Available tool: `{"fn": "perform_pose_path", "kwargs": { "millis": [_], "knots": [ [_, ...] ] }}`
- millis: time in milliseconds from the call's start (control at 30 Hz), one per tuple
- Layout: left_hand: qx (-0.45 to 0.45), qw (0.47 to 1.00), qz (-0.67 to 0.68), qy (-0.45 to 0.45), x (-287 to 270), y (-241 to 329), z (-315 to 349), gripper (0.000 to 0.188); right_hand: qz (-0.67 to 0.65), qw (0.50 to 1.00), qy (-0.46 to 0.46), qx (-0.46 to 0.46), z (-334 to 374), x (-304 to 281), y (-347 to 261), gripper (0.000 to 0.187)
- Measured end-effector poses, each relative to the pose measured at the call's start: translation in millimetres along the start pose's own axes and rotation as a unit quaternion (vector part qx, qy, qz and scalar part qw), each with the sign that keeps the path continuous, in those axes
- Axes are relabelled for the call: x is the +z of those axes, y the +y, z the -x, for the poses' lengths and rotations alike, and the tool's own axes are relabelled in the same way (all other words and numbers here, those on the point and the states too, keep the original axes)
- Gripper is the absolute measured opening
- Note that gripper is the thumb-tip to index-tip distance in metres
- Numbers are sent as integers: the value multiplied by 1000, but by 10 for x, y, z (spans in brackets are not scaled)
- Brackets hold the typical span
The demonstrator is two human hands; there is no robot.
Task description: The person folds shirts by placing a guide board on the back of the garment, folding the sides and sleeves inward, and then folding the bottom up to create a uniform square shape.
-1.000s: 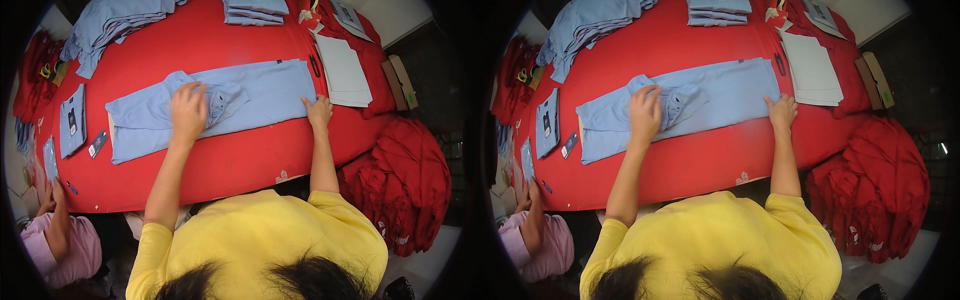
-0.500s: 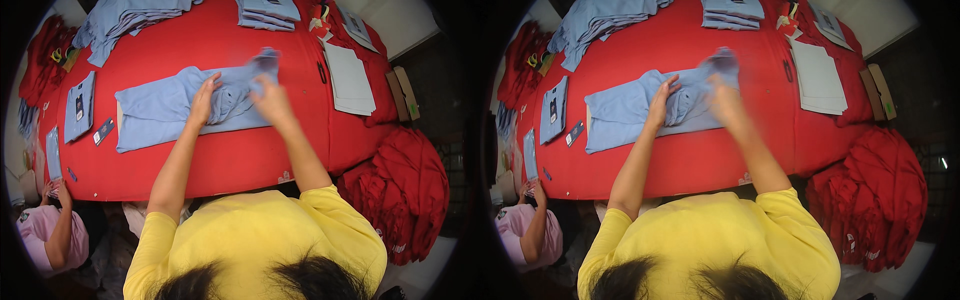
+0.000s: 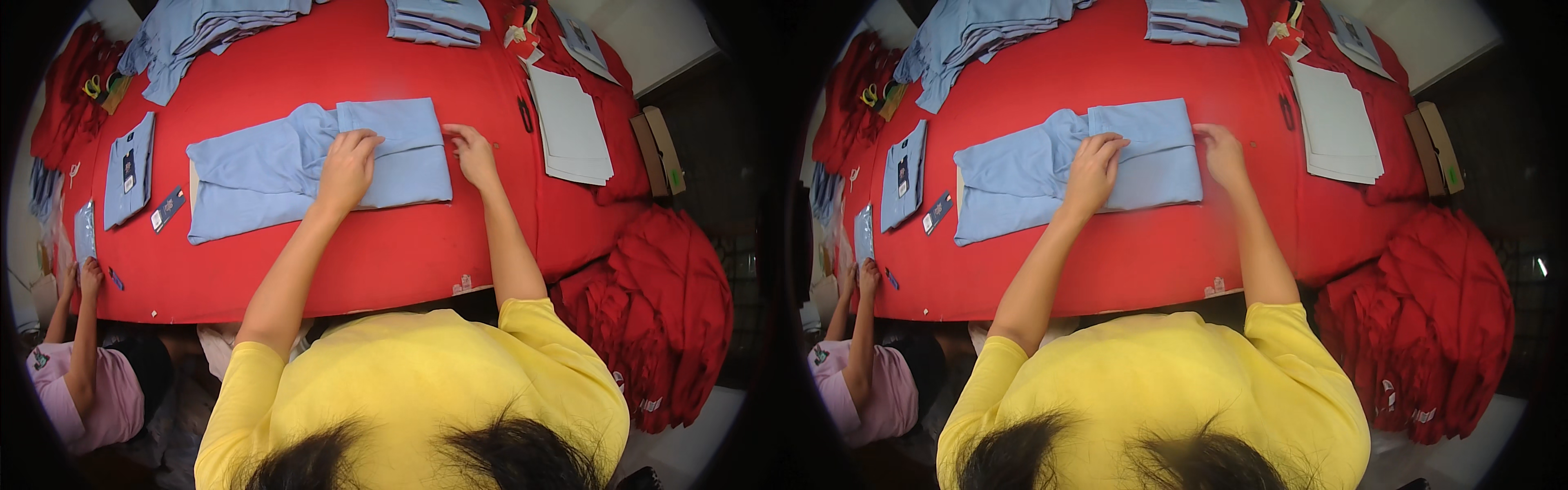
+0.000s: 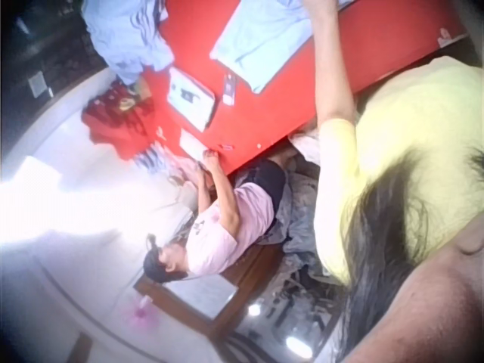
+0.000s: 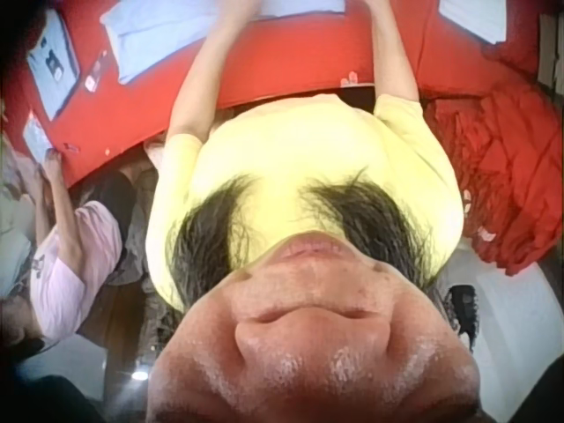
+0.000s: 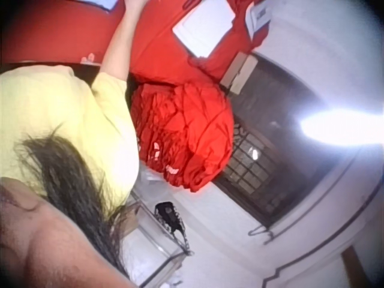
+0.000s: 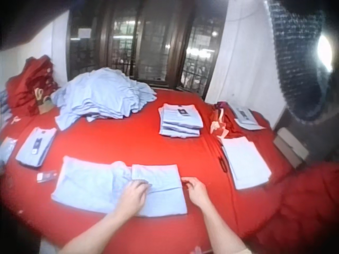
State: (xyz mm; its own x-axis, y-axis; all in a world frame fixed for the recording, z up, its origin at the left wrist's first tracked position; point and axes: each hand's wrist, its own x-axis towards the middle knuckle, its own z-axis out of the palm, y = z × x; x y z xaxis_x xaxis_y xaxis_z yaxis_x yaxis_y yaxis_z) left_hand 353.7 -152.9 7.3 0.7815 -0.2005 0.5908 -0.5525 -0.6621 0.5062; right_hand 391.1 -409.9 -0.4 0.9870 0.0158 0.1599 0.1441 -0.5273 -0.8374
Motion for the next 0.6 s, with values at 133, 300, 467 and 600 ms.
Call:
{"fn": "perform_pose_path", "kwargs": {
  "millis": [133, 300, 467, 600],
  "knots": [
    [6, 998, -33, -58, 158, -173, -212, 22, -51, 992, -105, 42, -174, 78, 22, 15],
    [44, 993, -71, -81, 227, -387, -152, 25, 1, 993, -114, -7, -181, -9, -41, 11],
    [-13, 965, -127, -228, 317, -200, -749, 29, -2, 992, 9, -123, 17, 83, 64, 12],
    [158, 942, -91, -282, 703, -15, -1139, 28, 39, 982, 68, -172, 40, 181, 14, 11]
  ]
}}
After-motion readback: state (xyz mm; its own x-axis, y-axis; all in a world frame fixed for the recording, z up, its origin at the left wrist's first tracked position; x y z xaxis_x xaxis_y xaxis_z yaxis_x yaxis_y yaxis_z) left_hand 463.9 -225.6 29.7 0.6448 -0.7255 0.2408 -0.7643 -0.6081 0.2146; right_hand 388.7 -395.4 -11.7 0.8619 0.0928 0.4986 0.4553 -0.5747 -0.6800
